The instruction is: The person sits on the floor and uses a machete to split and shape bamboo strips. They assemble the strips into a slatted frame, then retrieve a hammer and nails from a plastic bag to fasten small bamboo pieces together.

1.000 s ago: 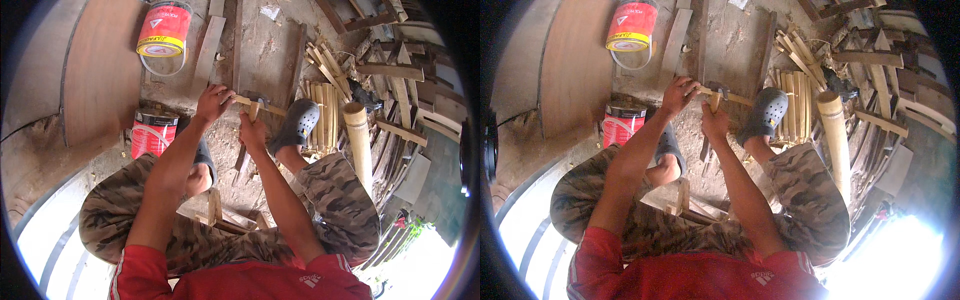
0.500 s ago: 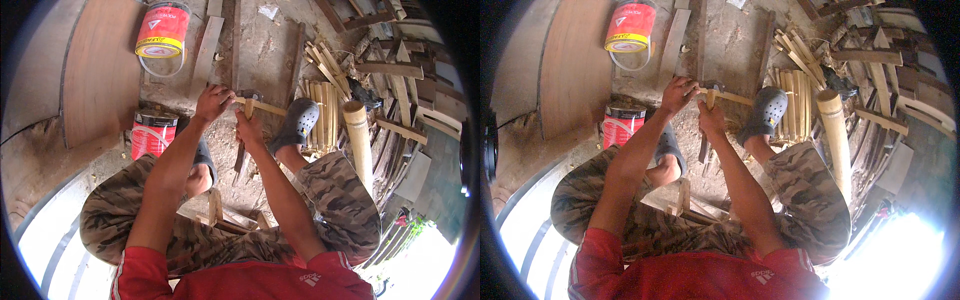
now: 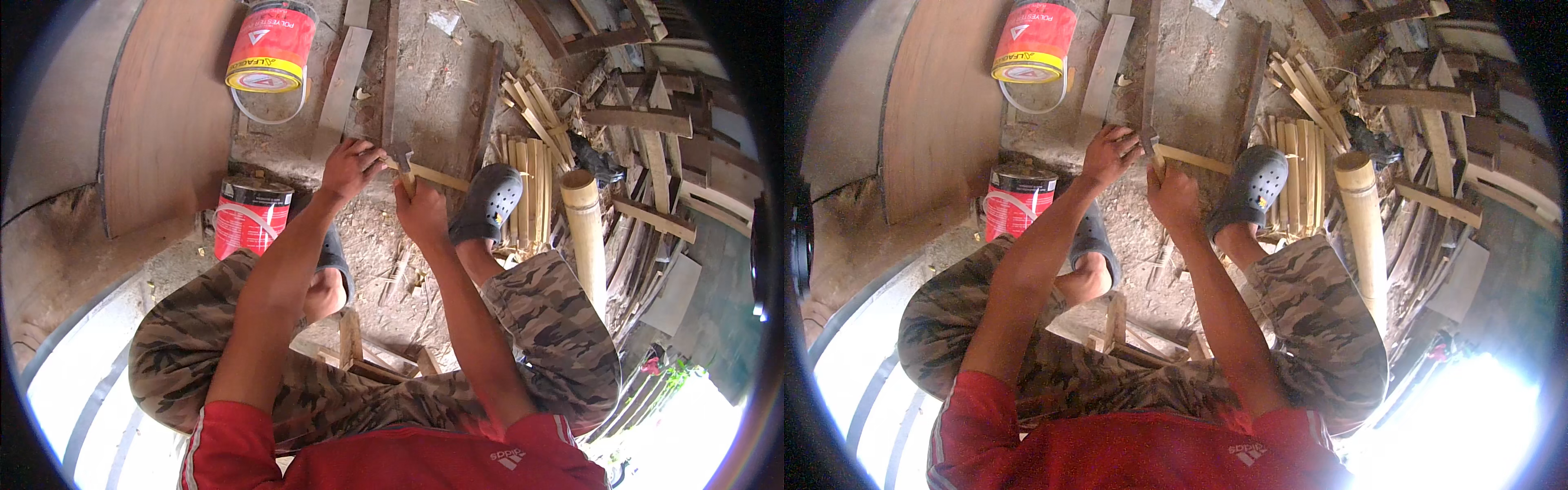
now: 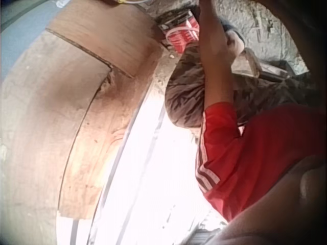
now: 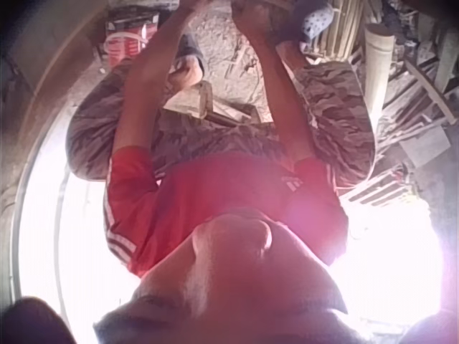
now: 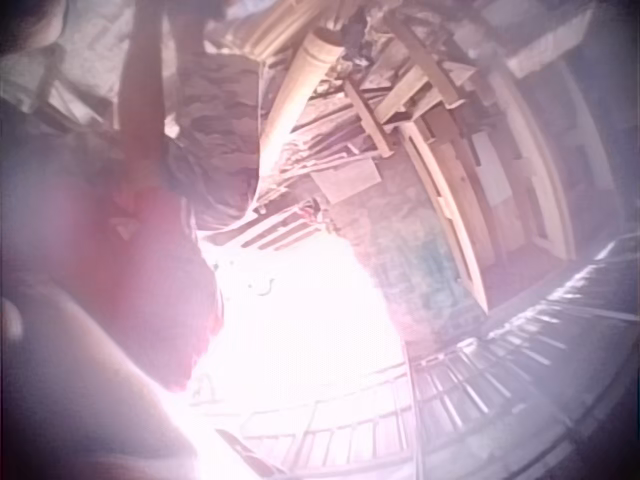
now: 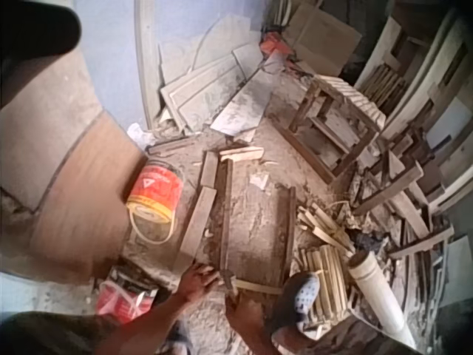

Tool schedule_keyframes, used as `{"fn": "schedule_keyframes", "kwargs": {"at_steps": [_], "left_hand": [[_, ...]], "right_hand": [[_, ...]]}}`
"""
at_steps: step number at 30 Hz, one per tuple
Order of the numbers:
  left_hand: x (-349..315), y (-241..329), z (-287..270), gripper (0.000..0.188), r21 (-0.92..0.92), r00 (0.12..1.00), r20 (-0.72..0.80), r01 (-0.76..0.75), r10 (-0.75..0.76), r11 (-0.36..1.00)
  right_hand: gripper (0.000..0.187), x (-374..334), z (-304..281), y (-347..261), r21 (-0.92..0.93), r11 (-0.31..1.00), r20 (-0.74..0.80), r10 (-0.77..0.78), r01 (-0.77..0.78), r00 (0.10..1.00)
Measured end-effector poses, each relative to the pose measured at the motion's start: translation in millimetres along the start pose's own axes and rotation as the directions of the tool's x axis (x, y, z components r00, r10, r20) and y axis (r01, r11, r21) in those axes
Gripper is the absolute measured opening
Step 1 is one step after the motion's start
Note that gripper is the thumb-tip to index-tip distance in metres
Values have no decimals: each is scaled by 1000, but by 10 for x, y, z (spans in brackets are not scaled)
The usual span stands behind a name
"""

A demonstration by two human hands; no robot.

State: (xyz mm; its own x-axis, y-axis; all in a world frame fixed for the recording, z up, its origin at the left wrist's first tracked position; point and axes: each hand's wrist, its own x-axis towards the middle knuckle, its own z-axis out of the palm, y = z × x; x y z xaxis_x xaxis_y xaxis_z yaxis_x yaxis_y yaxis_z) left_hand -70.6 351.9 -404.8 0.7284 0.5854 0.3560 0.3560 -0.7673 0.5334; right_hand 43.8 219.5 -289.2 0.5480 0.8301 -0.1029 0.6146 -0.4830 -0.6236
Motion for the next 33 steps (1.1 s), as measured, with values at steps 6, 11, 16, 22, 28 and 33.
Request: {"fn": "schedule_keyframes", "kwargs": {"at_steps": [6,11,16,22,28,33], "left_hand": [[47,70,-55,25,9,1000,16,11,-12,1000],[21,31,-40,25,-5,1000,11,15,-15,1000],[45,52,-46,24,-19,1000,8,24,-24,1000],[22,21,8,24,-12,1000,-19,4,-4,1000],[18,28,-22,24,-22,1000,23,16,-15,1000],[57,59,-52,25,-1,1000,-3,9,-9,1000]], "right_hand": [[34,69,62,23,-115,993,93,50,-39,994],[37,119,5,-83,37,999,-4,-22,22,1000],[38,97,77,63,-128,989,148,98,-79,984],[40,51,2,27,11,990,91,139,-140,986],[40,64,-21,-27,9,986,113,163,-165,980],[36,75,87,88,-132,983,204,157,-132,966]]}}
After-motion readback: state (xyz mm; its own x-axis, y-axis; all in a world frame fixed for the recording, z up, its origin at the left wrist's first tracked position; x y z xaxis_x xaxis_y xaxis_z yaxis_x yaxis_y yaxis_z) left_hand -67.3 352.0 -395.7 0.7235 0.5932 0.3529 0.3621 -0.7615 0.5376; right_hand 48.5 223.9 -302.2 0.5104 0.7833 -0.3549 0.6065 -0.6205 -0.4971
